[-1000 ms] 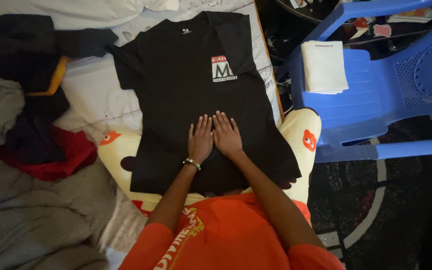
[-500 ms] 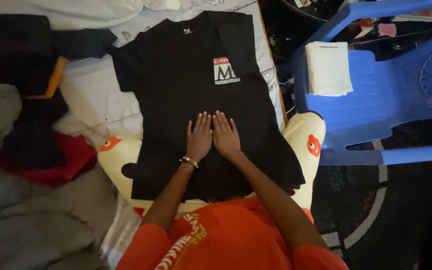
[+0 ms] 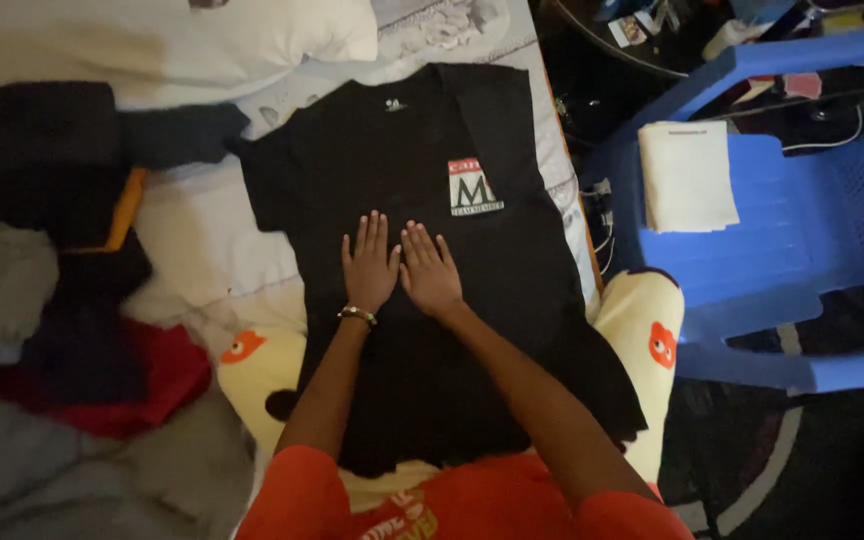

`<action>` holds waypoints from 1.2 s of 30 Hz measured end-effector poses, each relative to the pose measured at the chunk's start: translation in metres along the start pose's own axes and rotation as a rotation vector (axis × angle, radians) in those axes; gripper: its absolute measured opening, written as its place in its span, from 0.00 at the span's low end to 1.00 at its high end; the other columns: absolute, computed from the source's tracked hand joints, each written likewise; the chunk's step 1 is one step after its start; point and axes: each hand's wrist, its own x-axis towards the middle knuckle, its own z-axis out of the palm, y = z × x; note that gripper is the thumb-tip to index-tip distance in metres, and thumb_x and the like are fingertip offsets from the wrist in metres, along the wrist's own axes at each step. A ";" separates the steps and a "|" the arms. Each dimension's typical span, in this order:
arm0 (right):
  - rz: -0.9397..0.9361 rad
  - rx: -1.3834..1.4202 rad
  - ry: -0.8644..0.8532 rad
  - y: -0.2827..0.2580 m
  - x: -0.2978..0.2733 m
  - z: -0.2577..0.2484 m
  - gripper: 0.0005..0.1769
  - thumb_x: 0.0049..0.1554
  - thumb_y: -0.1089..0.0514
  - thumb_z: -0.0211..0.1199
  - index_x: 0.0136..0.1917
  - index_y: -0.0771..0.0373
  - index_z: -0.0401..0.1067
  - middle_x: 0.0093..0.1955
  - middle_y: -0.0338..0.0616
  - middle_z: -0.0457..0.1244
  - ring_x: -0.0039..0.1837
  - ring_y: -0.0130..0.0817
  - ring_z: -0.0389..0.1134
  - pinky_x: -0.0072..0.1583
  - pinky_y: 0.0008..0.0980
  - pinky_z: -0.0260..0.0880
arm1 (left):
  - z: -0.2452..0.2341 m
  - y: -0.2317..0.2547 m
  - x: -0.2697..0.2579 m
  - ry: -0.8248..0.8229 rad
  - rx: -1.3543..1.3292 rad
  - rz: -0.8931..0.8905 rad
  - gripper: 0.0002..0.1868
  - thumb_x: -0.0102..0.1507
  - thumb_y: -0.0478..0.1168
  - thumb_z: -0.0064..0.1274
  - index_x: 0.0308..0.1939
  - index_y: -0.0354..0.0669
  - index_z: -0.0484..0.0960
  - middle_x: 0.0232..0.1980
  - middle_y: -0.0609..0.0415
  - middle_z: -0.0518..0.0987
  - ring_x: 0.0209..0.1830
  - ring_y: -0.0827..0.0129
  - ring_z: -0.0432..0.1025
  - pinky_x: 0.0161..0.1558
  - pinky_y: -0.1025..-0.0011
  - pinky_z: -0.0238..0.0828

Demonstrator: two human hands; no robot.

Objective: The person is folding a black t-shirt on a bed.

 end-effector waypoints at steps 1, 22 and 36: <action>-0.003 -0.015 0.008 0.000 0.010 0.001 0.37 0.65 0.45 0.47 0.82 0.64 0.51 0.86 0.46 0.43 0.86 0.36 0.39 0.81 0.47 0.35 | 0.002 -0.006 0.009 -0.007 0.001 -0.016 0.34 0.72 0.54 0.40 0.79 0.45 0.60 0.82 0.52 0.57 0.83 0.62 0.49 0.77 0.47 0.40; 0.004 -0.003 -0.053 -0.022 0.155 0.022 0.41 0.66 0.39 0.43 0.83 0.64 0.46 0.87 0.48 0.38 0.87 0.37 0.35 0.82 0.50 0.32 | 0.011 -0.120 0.070 0.172 -0.197 -0.068 0.35 0.74 0.50 0.44 0.80 0.33 0.58 0.81 0.40 0.60 0.81 0.50 0.54 0.76 0.49 0.50; -0.039 -0.037 -0.098 -0.046 0.212 0.045 0.42 0.66 0.37 0.42 0.83 0.64 0.45 0.87 0.49 0.37 0.86 0.41 0.35 0.81 0.53 0.31 | -0.017 -0.184 0.107 0.335 -0.332 -0.758 0.32 0.67 0.58 0.57 0.60 0.31 0.77 0.58 0.37 0.80 0.58 0.44 0.74 0.60 0.52 0.69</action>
